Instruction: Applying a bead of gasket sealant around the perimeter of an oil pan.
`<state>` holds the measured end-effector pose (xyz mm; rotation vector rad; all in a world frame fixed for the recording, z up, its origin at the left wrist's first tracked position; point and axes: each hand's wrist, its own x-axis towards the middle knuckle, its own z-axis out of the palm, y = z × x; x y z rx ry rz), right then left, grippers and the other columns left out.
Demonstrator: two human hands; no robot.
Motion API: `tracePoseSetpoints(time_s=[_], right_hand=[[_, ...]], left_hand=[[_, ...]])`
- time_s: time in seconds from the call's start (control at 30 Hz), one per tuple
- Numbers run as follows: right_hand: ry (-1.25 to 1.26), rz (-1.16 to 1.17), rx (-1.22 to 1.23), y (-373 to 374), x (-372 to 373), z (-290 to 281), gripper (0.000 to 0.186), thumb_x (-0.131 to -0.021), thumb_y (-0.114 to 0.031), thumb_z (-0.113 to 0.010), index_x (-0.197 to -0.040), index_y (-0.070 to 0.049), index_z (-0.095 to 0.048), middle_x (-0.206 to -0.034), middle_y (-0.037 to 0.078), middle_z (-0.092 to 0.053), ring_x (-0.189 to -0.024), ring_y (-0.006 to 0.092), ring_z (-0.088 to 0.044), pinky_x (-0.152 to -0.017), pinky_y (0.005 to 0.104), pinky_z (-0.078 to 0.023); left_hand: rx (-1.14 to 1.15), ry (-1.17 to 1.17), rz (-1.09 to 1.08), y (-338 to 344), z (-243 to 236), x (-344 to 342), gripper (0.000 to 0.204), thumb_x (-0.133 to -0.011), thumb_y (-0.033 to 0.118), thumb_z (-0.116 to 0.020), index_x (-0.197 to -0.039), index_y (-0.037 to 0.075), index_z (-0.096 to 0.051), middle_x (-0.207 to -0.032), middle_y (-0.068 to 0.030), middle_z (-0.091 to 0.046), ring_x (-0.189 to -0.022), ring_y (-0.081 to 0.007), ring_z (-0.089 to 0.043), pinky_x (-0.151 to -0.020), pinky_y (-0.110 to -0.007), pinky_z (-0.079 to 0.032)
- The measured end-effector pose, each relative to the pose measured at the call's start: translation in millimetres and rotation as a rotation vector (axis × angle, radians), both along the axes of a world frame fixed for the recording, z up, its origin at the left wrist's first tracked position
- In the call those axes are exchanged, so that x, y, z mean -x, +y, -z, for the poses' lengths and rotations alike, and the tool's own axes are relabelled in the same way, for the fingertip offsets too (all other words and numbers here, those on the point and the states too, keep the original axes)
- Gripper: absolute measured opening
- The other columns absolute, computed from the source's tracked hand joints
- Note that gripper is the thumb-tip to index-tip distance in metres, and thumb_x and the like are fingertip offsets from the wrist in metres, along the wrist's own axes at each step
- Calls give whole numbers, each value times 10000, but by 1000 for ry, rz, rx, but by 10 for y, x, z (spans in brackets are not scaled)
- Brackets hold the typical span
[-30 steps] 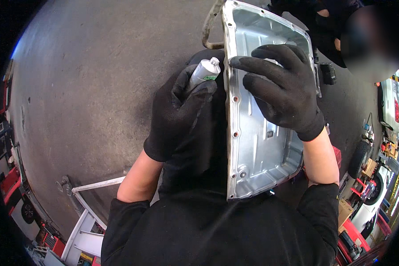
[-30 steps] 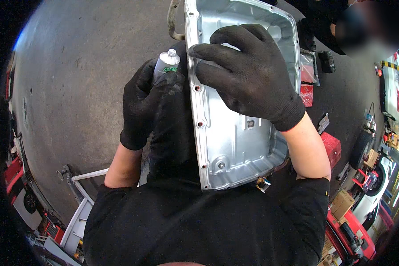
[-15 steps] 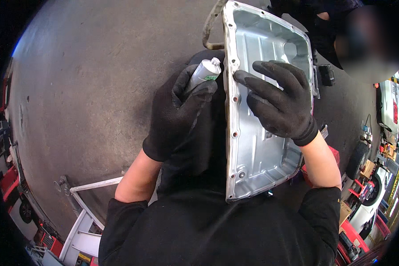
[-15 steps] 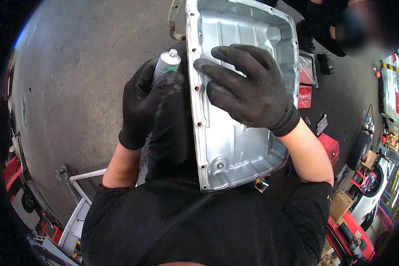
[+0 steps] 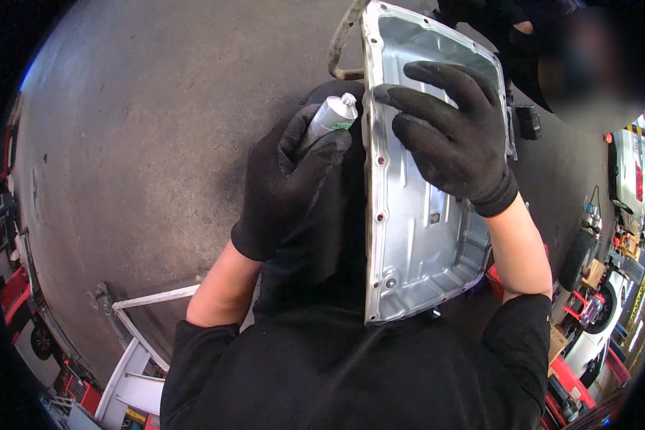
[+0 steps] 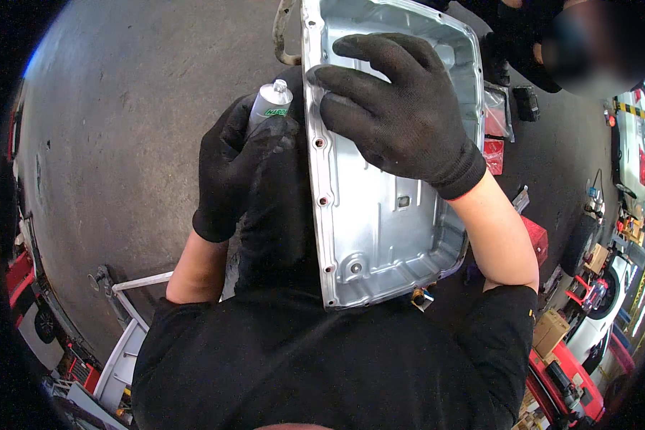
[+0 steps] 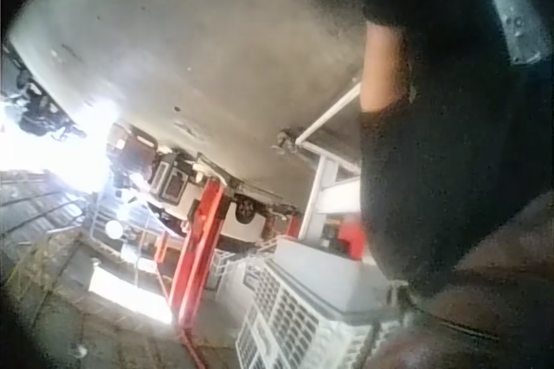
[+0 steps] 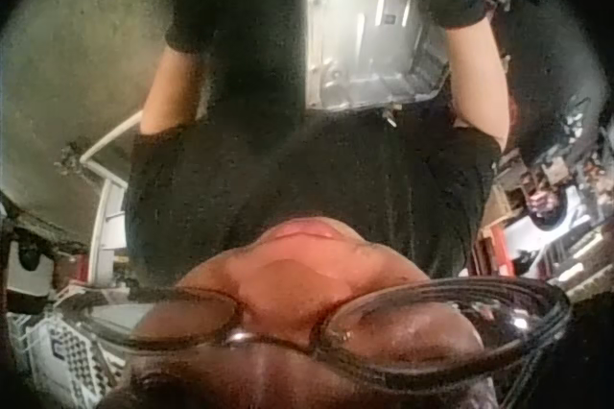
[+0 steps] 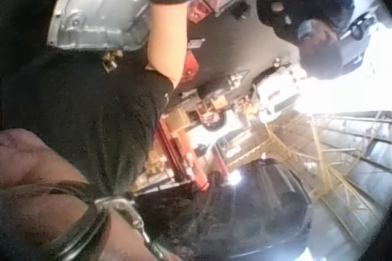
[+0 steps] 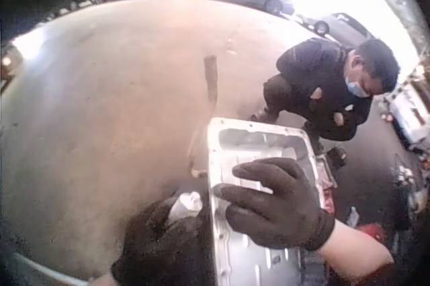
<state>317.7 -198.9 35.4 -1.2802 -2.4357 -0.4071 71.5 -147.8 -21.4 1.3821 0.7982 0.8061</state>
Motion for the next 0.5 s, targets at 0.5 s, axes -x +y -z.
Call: tracePoseSetpoints(time_s=[0.5], right_hand=[[130,58,117,-217,93,-29,191,-752,-151,-765,-928,-184,-697,-1269,-15,-739,-1238,290,-628,-969,458,-471]], left_hand=[[199,-103,48,-13,-24,36,346,-997,86,-672,-1316,-41,-637,-1106,-127,-754,-986,-163,-714,-886,-302,-560]])
